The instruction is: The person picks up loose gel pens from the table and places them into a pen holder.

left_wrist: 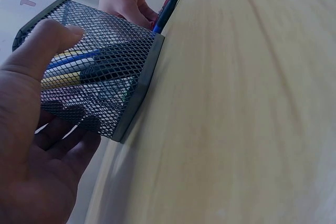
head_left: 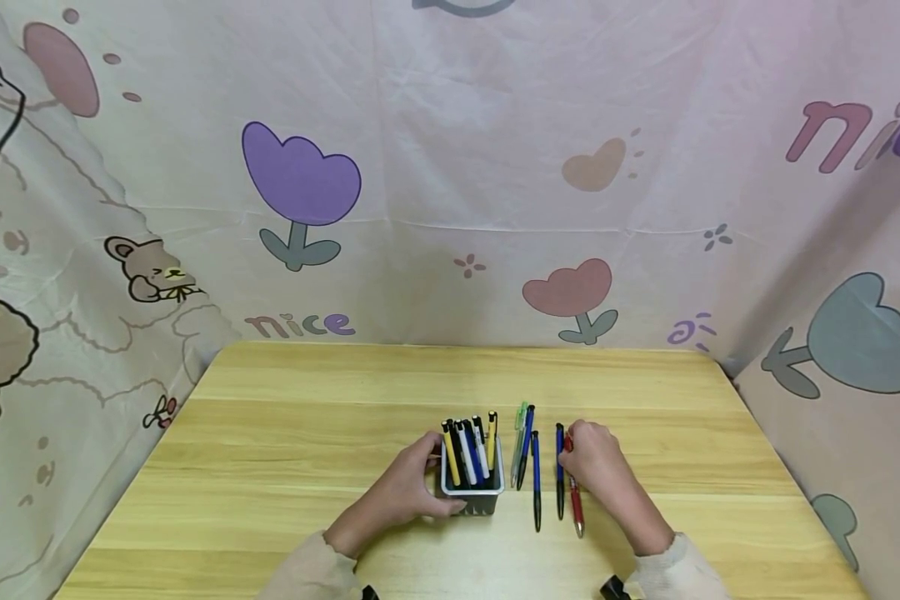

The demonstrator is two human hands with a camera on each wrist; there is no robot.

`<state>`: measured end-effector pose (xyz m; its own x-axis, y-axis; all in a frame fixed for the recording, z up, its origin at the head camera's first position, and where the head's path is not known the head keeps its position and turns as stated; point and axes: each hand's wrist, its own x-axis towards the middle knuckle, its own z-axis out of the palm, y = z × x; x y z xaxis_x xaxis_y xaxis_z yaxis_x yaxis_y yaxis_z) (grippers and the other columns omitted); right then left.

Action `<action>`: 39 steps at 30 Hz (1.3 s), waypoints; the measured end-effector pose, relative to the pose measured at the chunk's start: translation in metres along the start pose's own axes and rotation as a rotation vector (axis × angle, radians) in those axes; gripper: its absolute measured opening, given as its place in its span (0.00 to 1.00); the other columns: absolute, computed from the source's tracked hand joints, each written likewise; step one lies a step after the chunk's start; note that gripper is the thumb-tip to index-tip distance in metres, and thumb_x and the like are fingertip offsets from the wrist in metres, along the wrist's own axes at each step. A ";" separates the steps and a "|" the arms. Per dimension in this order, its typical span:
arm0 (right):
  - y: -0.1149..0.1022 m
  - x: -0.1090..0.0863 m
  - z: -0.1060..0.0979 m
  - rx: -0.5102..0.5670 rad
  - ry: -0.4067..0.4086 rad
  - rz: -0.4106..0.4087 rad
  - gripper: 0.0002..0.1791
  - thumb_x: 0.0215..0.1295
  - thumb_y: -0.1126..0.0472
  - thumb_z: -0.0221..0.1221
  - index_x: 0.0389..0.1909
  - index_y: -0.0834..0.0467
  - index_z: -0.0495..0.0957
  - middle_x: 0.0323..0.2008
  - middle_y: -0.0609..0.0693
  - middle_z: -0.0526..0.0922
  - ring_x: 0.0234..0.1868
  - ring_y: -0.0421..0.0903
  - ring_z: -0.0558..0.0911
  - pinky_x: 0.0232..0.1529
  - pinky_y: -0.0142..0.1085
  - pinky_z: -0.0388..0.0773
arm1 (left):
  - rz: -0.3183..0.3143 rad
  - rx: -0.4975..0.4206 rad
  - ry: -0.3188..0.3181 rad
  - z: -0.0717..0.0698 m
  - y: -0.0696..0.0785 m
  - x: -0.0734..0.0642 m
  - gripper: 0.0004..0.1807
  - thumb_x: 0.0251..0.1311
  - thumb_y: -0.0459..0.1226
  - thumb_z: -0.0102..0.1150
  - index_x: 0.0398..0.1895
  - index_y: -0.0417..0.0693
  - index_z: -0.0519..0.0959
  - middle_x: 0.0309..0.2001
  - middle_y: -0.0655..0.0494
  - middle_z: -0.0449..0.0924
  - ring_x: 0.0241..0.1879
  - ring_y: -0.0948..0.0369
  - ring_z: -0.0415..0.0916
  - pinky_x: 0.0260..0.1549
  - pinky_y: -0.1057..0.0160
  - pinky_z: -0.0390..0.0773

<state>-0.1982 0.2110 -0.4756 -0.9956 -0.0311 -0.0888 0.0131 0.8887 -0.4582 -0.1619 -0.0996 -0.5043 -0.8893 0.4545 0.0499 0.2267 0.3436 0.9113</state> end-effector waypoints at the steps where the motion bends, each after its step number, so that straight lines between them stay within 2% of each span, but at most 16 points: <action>1: 0.000 0.000 0.000 0.006 0.001 0.001 0.10 0.54 0.71 0.64 0.23 0.61 0.72 0.18 0.47 0.67 0.20 0.42 0.66 0.20 0.30 0.64 | 0.000 -0.001 -0.001 0.000 0.000 0.000 0.45 0.43 0.40 0.83 0.65 0.44 0.68 0.60 0.50 0.79 0.63 0.48 0.80 0.66 0.53 0.81; 9: -0.002 0.000 0.001 0.016 -0.015 0.042 0.24 0.55 0.71 0.62 0.12 0.50 0.59 0.12 0.41 0.57 0.16 0.38 0.56 0.17 0.26 0.57 | 0.006 -0.005 0.002 0.000 -0.001 0.001 0.44 0.43 0.40 0.83 0.65 0.45 0.69 0.60 0.50 0.79 0.63 0.48 0.80 0.66 0.55 0.82; 17: -0.001 -0.001 -0.005 0.048 -0.018 0.077 0.27 0.58 0.68 0.64 0.11 0.49 0.58 0.12 0.40 0.55 0.15 0.37 0.56 0.15 0.25 0.55 | 0.009 0.008 0.003 0.000 0.000 0.000 0.44 0.43 0.39 0.83 0.64 0.44 0.69 0.59 0.50 0.79 0.63 0.47 0.80 0.66 0.53 0.81; 20: -0.001 -0.003 -0.011 0.071 -0.003 0.071 0.16 0.60 0.67 0.65 0.18 0.57 0.70 0.12 0.42 0.62 0.14 0.38 0.61 0.14 0.24 0.59 | 0.012 0.002 0.001 0.000 0.000 0.000 0.44 0.44 0.38 0.83 0.64 0.44 0.68 0.59 0.50 0.79 0.63 0.48 0.80 0.66 0.54 0.82; 22: -0.001 -0.005 -0.016 0.095 0.005 0.069 0.05 0.62 0.66 0.65 0.30 0.64 0.79 0.15 0.45 0.69 0.14 0.39 0.66 0.14 0.24 0.62 | 0.014 0.001 0.000 0.000 -0.001 0.000 0.44 0.44 0.38 0.83 0.65 0.44 0.68 0.59 0.50 0.79 0.62 0.48 0.80 0.65 0.56 0.82; 24: -0.003 -0.006 -0.021 0.109 0.015 0.062 0.13 0.63 0.65 0.65 0.45 0.69 0.80 0.19 0.49 0.75 0.15 0.40 0.70 0.14 0.24 0.65 | 0.016 0.000 0.001 0.000 -0.001 0.000 0.44 0.43 0.38 0.83 0.65 0.44 0.69 0.59 0.50 0.79 0.62 0.48 0.81 0.64 0.58 0.83; 26: -0.006 -0.007 -0.025 0.126 0.018 0.064 0.18 0.64 0.65 0.65 0.52 0.71 0.79 0.24 0.52 0.79 0.17 0.41 0.73 0.14 0.25 0.67 | 0.018 -0.006 0.002 0.001 -0.002 0.000 0.44 0.43 0.37 0.83 0.65 0.44 0.69 0.60 0.49 0.79 0.62 0.48 0.81 0.64 0.59 0.83; 33: -0.017 -0.013 -0.041 0.168 0.013 0.029 0.19 0.70 0.66 0.60 0.58 0.72 0.78 0.37 0.58 0.86 0.22 0.43 0.78 0.18 0.31 0.77 | 0.013 0.001 0.006 0.001 -0.004 0.000 0.44 0.43 0.38 0.83 0.65 0.45 0.69 0.59 0.50 0.80 0.62 0.49 0.81 0.64 0.59 0.83; 39: -0.026 -0.016 -0.051 0.155 0.070 -0.054 0.16 0.71 0.66 0.61 0.54 0.71 0.80 0.38 0.59 0.87 0.33 0.45 0.82 0.30 0.34 0.83 | 0.012 0.013 0.010 0.001 -0.003 0.001 0.44 0.43 0.39 0.83 0.64 0.45 0.69 0.59 0.50 0.80 0.62 0.48 0.81 0.65 0.56 0.82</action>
<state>-0.1876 0.2116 -0.4168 -0.9992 -0.0401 -0.0010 -0.0318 0.8055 -0.5917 -0.1629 -0.0994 -0.5075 -0.8905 0.4502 0.0652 0.2425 0.3486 0.9053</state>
